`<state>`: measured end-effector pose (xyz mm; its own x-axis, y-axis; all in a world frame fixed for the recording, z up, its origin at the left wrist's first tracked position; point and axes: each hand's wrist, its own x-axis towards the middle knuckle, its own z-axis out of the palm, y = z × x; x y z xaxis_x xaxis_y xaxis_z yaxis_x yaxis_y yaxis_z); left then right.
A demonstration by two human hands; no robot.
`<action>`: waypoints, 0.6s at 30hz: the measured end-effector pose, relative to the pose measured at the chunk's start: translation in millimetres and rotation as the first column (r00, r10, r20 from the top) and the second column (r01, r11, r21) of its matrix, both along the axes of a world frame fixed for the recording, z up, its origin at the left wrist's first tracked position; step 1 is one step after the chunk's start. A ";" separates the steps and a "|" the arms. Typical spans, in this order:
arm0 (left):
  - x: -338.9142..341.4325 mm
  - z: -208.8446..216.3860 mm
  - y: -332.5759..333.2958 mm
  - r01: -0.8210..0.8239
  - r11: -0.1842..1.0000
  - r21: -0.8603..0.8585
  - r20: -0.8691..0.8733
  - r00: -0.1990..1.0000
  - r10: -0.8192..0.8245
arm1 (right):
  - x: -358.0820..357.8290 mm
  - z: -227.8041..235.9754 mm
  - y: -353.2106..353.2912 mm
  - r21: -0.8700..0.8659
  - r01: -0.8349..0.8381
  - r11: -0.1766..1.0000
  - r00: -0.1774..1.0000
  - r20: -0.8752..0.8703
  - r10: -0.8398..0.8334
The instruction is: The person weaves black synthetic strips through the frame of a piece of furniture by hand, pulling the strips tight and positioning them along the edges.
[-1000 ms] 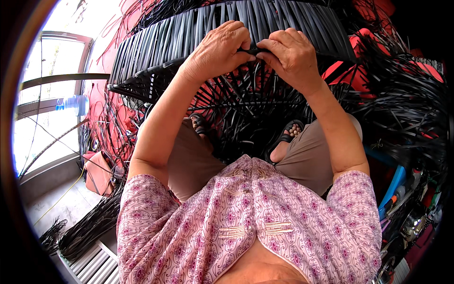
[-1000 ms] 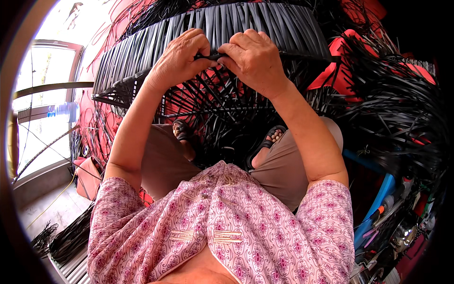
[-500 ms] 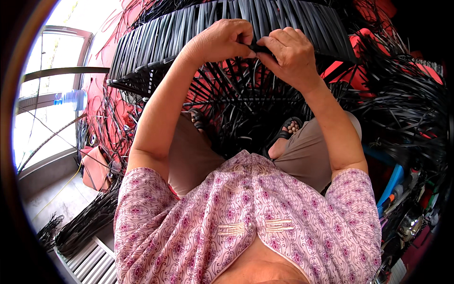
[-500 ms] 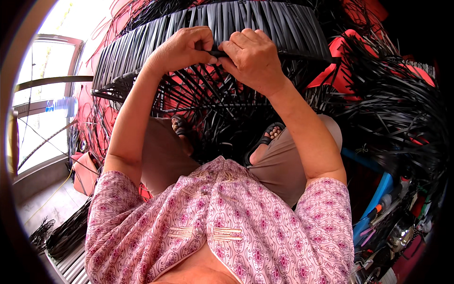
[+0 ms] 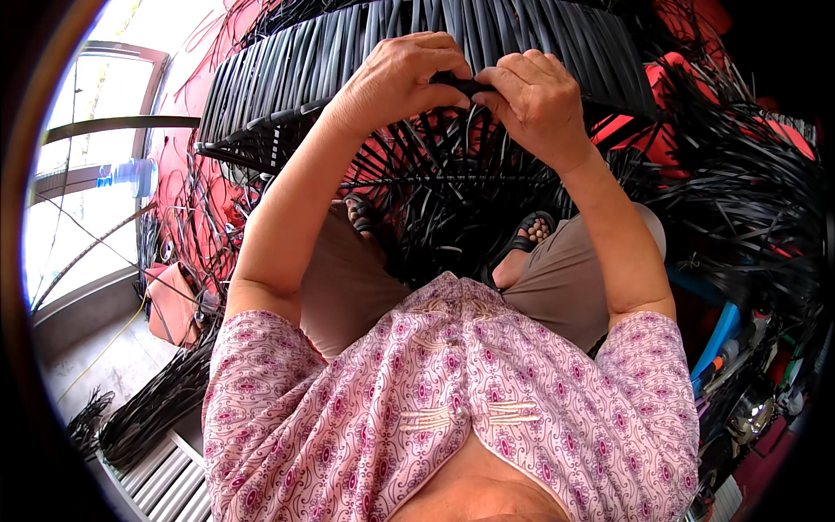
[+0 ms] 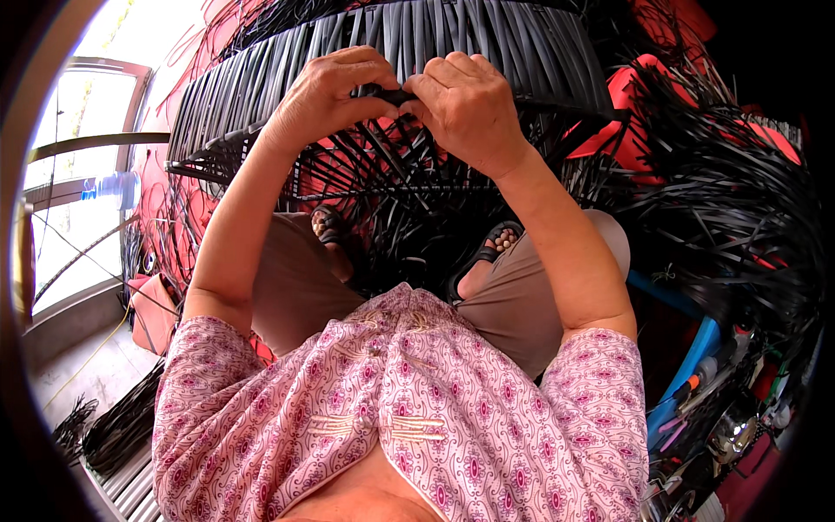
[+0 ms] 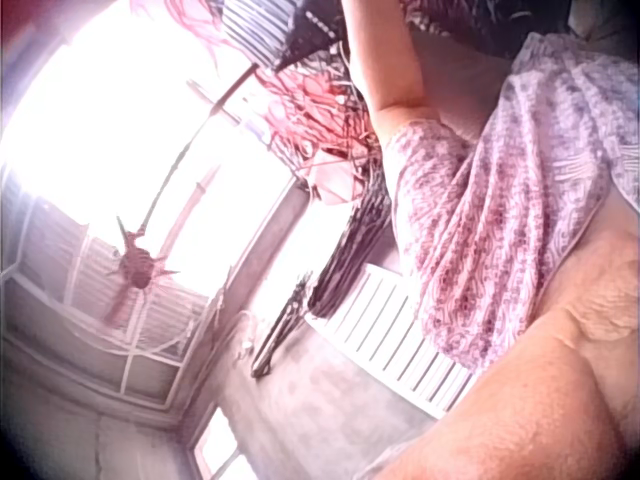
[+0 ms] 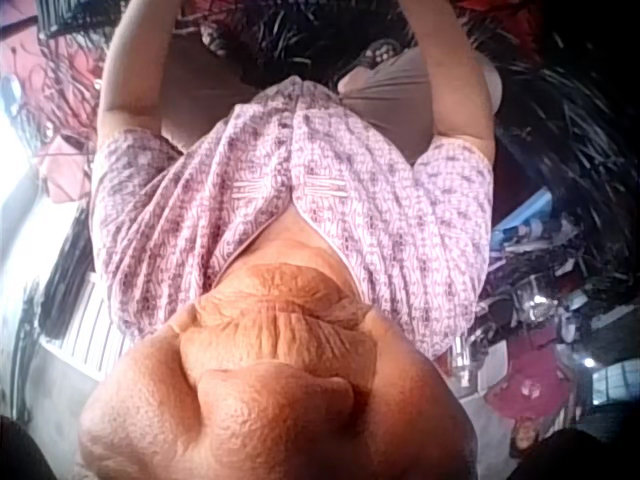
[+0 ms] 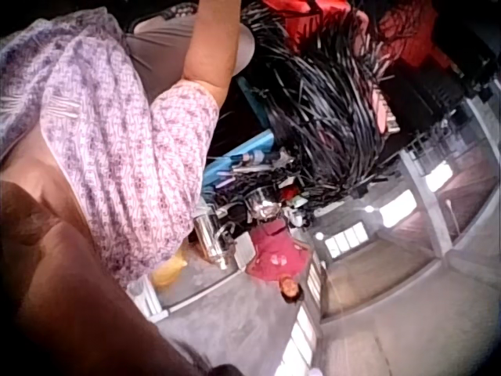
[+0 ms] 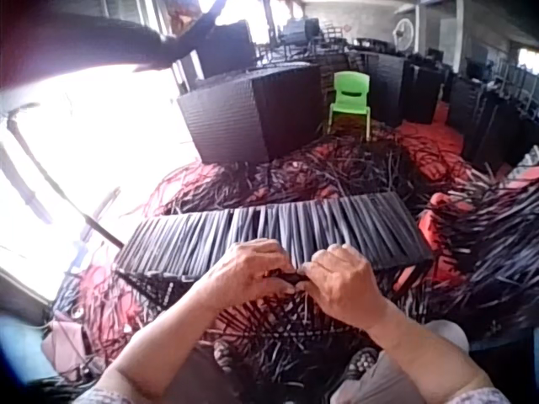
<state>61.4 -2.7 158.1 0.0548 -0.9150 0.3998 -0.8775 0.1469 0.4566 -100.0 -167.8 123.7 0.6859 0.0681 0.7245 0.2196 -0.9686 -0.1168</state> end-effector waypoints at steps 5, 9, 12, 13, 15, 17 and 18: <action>-0.2 -0.6 -0.1 -0.005 1.000 0.009 -0.086 0.996 0.006 | -3.4 6.9 -6.2 0.142 -0.053 0.989 0.995 -0.073 0.064; -2.2 -3.8 1.2 -0.034 0.999 0.017 -0.033 0.999 0.035 | -20.8 7.6 -19.3 0.135 -0.030 0.990 0.991 -0.122 0.046; -1.3 -7.7 -1.2 -0.042 0.999 -0.013 -0.018 0.999 0.041 | -34.2 6.6 -20.4 0.044 0.072 0.996 0.987 -0.146 -0.065; -1.0 -10.2 -1.8 -0.029 0.998 -0.055 0.010 1.000 0.029 | -36.3 4.7 -22.1 0.046 0.089 0.995 0.986 -0.147 -0.082; -2.4 -10.8 -0.1 -0.048 0.997 -0.063 0.011 0.999 0.049 | -37.7 2.3 -26.1 0.045 0.124 0.991 0.984 -0.138 -0.117; -4.1 -11.2 0.0 -0.071 0.996 -0.048 0.006 0.997 0.071 | -36.3 -0.9 -24.2 -0.006 0.125 0.992 0.986 -0.107 -0.125; -4.7 -10.3 -0.5 -0.083 0.996 -0.030 0.001 0.997 0.083 | -35.4 -5.0 -24.2 -0.029 0.130 0.991 0.987 -0.086 -0.132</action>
